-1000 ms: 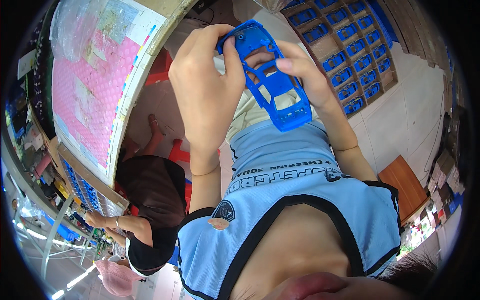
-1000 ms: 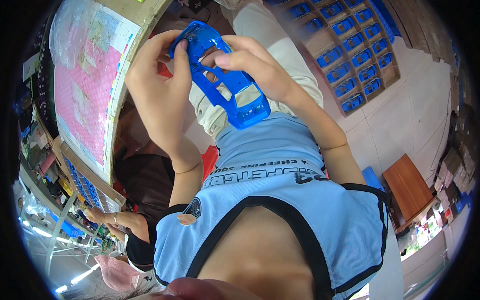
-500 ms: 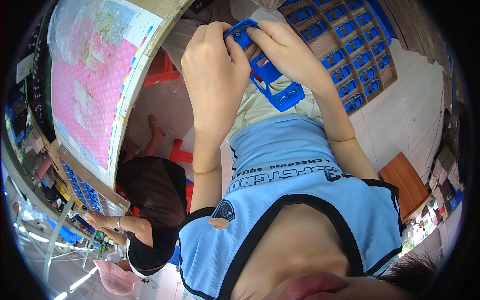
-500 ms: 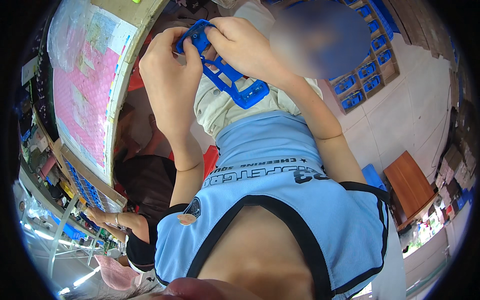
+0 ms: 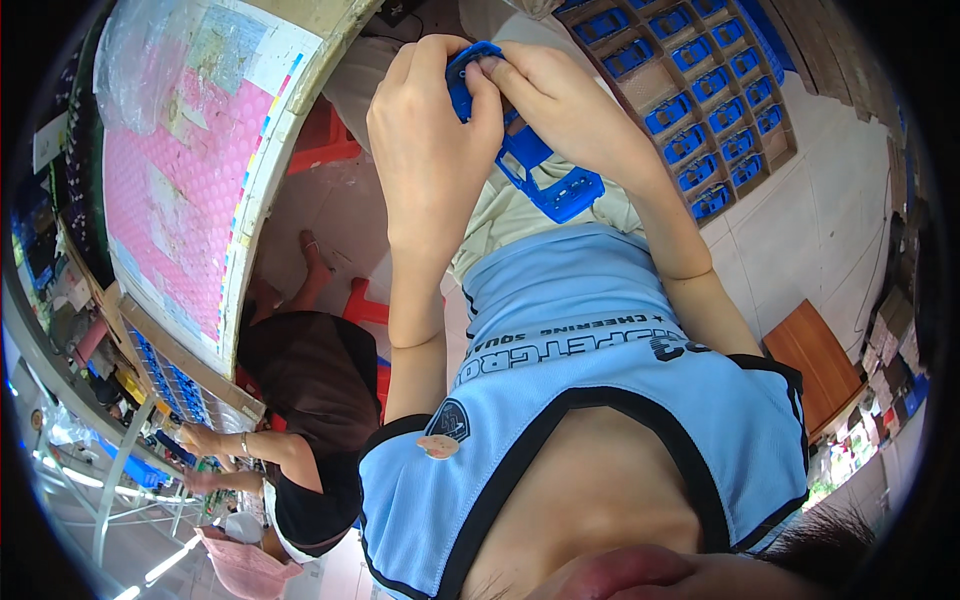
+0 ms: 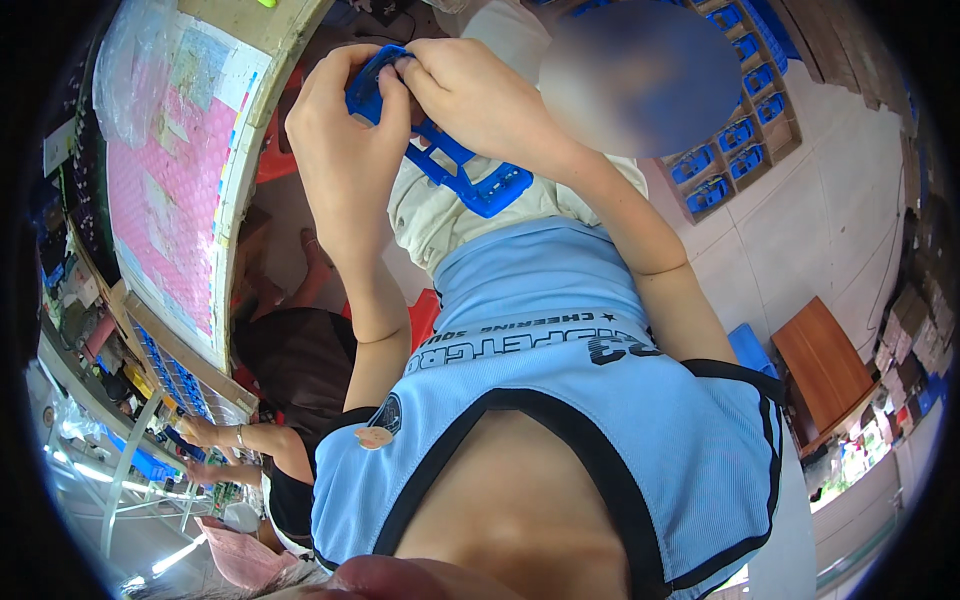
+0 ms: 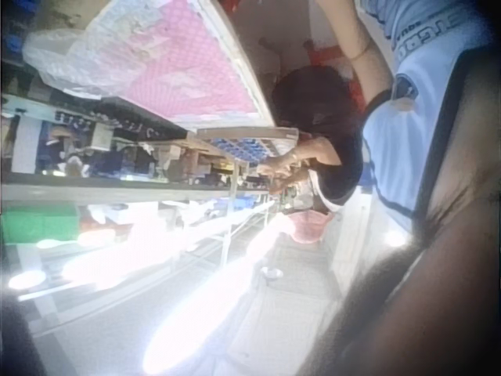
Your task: The person assembles toy cars by taking plastic car shells, inserting clear plastic components into them by hand, and setting them aside.
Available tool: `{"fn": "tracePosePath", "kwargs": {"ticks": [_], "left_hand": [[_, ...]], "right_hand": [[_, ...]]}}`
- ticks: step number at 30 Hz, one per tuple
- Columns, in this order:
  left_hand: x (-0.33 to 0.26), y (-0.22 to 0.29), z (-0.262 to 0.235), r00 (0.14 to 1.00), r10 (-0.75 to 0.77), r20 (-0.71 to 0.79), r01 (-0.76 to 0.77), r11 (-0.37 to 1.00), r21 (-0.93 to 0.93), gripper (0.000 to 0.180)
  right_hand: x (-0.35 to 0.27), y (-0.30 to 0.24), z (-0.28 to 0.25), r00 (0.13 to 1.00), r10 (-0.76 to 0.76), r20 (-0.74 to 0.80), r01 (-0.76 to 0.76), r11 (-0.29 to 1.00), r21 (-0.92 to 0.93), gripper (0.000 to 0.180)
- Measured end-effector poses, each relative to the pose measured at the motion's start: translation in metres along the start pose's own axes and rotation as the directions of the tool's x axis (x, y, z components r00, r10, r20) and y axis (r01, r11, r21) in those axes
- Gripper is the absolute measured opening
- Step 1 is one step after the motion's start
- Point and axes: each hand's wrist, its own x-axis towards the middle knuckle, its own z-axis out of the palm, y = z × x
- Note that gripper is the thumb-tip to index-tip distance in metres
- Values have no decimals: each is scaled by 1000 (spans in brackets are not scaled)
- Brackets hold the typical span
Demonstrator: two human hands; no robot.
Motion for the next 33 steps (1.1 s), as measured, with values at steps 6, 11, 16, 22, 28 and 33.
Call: {"fn": "tracePosePath", "kwargs": {"ticks": [6, 11, 16, 22, 28, 33], "left_hand": [[-2, 1, 0, 999, -28, -15, 28, 1000, 12, 13], [-3, 1, 0, 999, -43, -30, 43, 999, 15, 13], [-4, -3, 4, 994, 4, -105, -8, 999, -46, 10], [-13, 2, -7, 996, -43, -81, 46, 998, 34, 13], [-15, 2, -7, 986, -145, -88, 151, 986, 75, 13], [-13, 0, -3, 987, -142, -76, 142, 990, 2, 11]], "right_hand": [[-1, -8, 1, 1000, 10, -14, -10, 1000, -17, 29], [0, -9, 1, 1000, -11, -21, 10, 999, -46, 29], [0, -7, 4, 998, -36, -58, 35, 999, -20, 29], [-4, -7, 7, 991, -23, -130, 35, 995, 90, 27], [-8, -9, 7, 996, 70, -46, -67, 995, 68, 20], [-10, -6, 5, 999, 29, -22, -28, 998, 56, 17]]}}
